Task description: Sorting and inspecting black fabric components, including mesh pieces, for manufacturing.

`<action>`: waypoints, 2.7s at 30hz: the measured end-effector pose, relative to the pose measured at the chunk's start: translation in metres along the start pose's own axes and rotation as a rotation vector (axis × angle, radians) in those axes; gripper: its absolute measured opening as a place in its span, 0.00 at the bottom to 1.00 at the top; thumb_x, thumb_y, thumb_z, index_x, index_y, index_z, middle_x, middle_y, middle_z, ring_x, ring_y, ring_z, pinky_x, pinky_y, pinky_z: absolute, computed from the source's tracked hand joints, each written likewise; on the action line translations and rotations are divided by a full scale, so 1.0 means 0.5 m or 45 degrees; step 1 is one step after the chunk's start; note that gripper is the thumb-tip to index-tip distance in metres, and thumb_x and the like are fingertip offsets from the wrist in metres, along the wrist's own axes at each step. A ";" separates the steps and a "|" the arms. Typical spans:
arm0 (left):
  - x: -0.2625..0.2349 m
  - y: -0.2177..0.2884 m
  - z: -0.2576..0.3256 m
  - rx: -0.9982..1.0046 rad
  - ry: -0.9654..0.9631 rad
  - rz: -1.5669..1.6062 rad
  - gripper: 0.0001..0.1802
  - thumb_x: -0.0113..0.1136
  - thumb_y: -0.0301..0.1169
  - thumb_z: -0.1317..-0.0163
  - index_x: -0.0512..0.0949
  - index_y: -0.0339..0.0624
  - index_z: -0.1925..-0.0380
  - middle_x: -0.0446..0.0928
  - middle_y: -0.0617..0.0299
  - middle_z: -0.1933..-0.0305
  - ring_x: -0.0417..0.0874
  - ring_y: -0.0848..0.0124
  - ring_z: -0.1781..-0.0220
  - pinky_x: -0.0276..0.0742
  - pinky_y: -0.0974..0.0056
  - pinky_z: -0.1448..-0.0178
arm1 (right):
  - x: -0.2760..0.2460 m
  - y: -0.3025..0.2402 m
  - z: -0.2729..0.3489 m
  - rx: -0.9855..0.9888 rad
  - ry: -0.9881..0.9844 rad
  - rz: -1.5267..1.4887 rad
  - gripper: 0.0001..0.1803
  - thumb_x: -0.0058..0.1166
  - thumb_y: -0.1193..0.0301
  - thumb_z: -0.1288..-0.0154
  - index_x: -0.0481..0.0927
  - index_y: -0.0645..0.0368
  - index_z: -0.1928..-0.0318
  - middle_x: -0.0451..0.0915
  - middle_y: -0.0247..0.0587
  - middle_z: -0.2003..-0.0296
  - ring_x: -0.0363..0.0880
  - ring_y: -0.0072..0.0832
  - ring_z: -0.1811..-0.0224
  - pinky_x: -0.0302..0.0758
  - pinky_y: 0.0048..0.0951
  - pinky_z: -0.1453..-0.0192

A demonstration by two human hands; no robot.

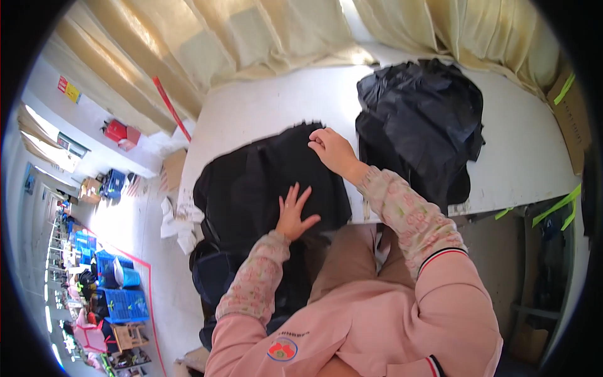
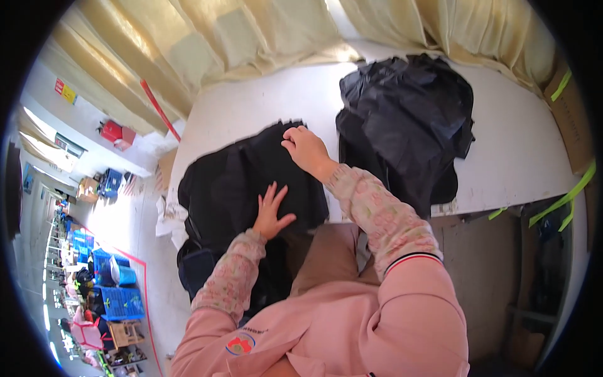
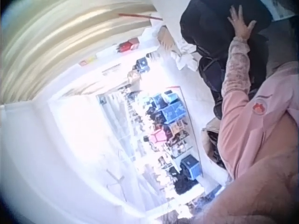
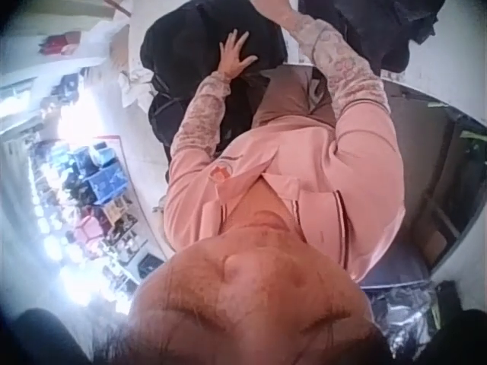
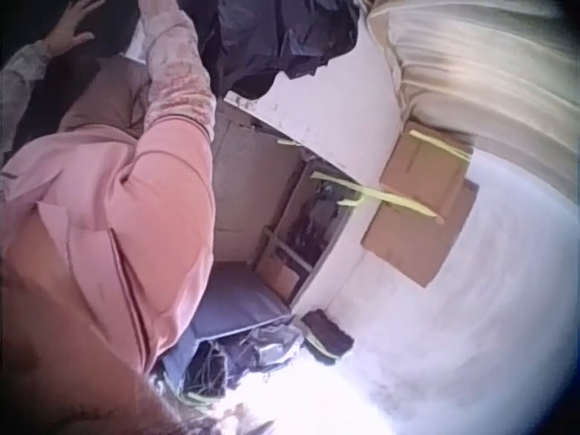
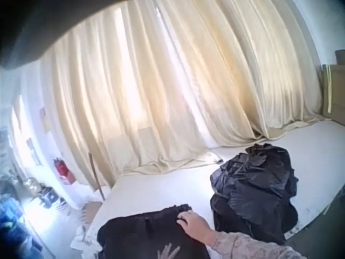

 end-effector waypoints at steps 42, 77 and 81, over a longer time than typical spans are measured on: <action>0.029 0.073 -0.116 0.146 0.041 -0.380 0.31 0.50 0.53 0.34 0.62 0.67 0.32 0.47 0.53 0.23 0.46 0.52 0.23 0.46 0.31 0.30 | -0.043 0.049 0.423 0.809 -0.102 -0.629 0.18 0.54 0.60 0.34 0.78 0.63 0.71 0.76 0.38 0.83 0.73 0.25 0.86 0.69 0.28 0.80; -0.363 0.675 0.037 1.616 -0.665 1.789 0.16 0.58 0.20 0.42 0.86 0.54 0.60 0.56 0.70 0.80 0.55 0.78 0.84 0.50 0.69 0.77 | -0.326 0.107 0.406 -0.288 -0.550 0.892 0.07 0.58 0.74 0.43 0.82 0.56 0.62 0.75 0.41 0.73 0.76 0.39 0.70 0.74 0.36 0.65; -0.355 0.672 0.041 1.609 -0.605 1.813 0.17 0.57 0.19 0.43 0.86 0.54 0.60 0.56 0.71 0.81 0.55 0.78 0.84 0.49 0.69 0.77 | -0.364 0.077 0.371 0.265 -0.433 -0.175 0.09 0.58 0.70 0.39 0.82 0.58 0.59 0.82 0.42 0.69 0.81 0.38 0.69 0.77 0.33 0.62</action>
Point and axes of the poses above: each hand's wrist, its own z-axis away from the middle knuckle, its own x-axis out of the palm, y = z × x, the point moved 1 cm from there along -z, towards the middle knuckle
